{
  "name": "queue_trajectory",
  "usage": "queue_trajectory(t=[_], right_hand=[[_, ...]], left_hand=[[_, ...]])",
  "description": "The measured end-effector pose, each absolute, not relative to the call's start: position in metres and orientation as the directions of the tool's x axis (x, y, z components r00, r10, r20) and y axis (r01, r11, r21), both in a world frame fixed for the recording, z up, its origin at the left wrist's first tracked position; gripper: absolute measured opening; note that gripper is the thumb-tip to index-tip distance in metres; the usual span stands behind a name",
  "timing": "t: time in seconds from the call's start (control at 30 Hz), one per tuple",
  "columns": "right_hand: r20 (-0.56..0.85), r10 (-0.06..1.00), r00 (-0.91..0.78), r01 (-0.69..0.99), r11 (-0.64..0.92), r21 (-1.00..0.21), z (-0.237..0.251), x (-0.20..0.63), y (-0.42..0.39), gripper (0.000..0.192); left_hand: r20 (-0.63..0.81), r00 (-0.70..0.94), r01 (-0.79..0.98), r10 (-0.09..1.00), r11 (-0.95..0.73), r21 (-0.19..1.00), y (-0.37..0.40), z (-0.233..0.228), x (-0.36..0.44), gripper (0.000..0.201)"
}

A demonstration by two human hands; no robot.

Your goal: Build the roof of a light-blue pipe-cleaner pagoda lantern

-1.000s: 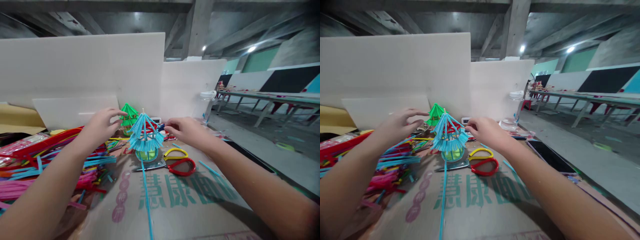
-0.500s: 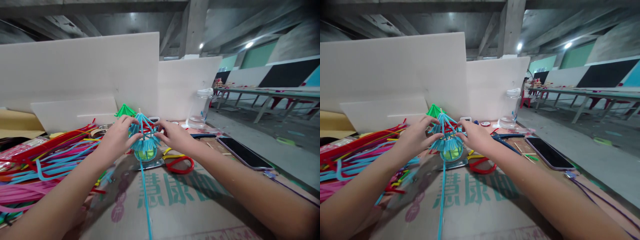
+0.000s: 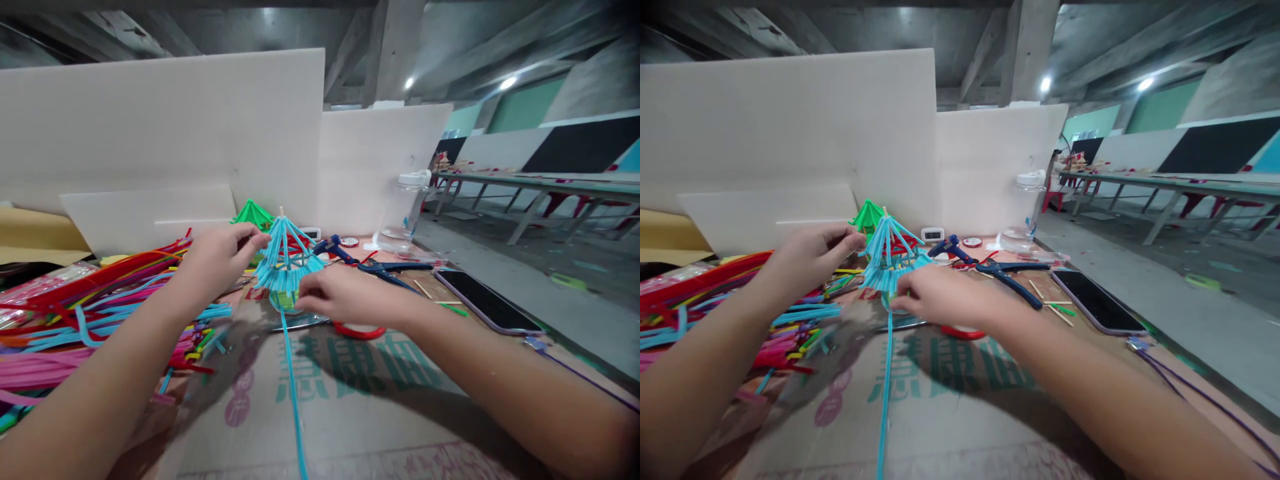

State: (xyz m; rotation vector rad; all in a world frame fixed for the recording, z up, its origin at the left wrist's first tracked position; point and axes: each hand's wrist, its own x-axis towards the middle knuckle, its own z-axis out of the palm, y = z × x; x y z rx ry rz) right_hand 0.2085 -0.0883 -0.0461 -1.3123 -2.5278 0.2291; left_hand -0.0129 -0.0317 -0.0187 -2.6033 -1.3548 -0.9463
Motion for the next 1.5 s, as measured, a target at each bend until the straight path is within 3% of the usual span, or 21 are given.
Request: queue_trajectory(t=[0.17,0.33,0.5,0.57,0.63,0.7,0.9,1.03,1.1,1.23,1.37,1.5], right_hand=[[0.034,0.712,-0.701,0.674,0.678,-0.294,-0.081,0.179,-0.106,0.032],[0.029,0.747,-0.665,0.715,0.647,-0.266,-0.104,0.169,-0.104,0.017],[0.032,0.759,-0.651,0.713,0.625,-0.317,-0.104,0.164,-0.105,0.018],[0.034,0.789,-0.613,0.752,0.596,-0.282,-0.105,0.162,-0.108,0.028],[0.067,0.81,-0.582,0.788,0.582,-0.2,-0.108,0.161,-0.111,0.024],[0.106,0.793,-0.6,0.778,0.61,-0.153,-0.112,0.162,-0.113,0.02],[0.136,0.761,-0.634,0.737,0.648,-0.19,-0.119,0.165,-0.11,0.029],[0.153,0.78,-0.606,0.753,0.625,-0.206,-0.115,0.163,-0.113,0.016],[0.167,0.771,-0.614,0.743,0.637,-0.208,-0.114,0.162,-0.115,0.026],[0.189,0.738,-0.647,0.732,0.671,-0.115,-0.119,0.159,-0.114,0.032],[0.143,0.776,-0.614,0.784,0.62,0.002,-0.122,0.159,-0.107,0.046],[0.095,0.78,-0.618,0.786,0.61,0.099,-0.114,0.166,-0.106,0.013]], left_hand=[[0.552,0.366,0.795,0.749,-0.561,0.233,-0.033,-0.016,-0.012,0.036],[0.586,0.392,0.721,0.709,-0.633,0.283,-0.026,-0.017,-0.018,0.035],[0.59,0.409,0.692,0.696,-0.658,0.297,-0.028,-0.014,-0.025,0.036],[0.563,0.412,0.702,0.716,-0.644,0.304,-0.029,-0.013,-0.024,0.035],[0.545,0.416,0.711,0.728,-0.634,0.304,-0.028,-0.015,-0.022,0.035],[0.552,0.424,0.694,0.718,-0.649,0.31,-0.025,-0.018,-0.019,0.039],[0.56,0.468,0.54,0.684,-0.723,0.431,-0.008,-0.041,-0.011,0.067],[0.555,0.485,0.435,0.676,-0.737,0.517,0.0,-0.051,-0.008,0.072],[0.554,0.478,0.443,0.682,-0.732,0.519,0.0,-0.051,-0.008,0.072],[0.573,0.495,0.47,0.653,-0.756,0.456,0.0,-0.05,-0.007,0.071],[0.552,0.488,0.51,0.675,-0.735,0.447,-0.003,-0.048,-0.005,0.073],[0.528,0.471,0.539,0.707,-0.704,0.462,-0.007,-0.045,-0.006,0.067]])
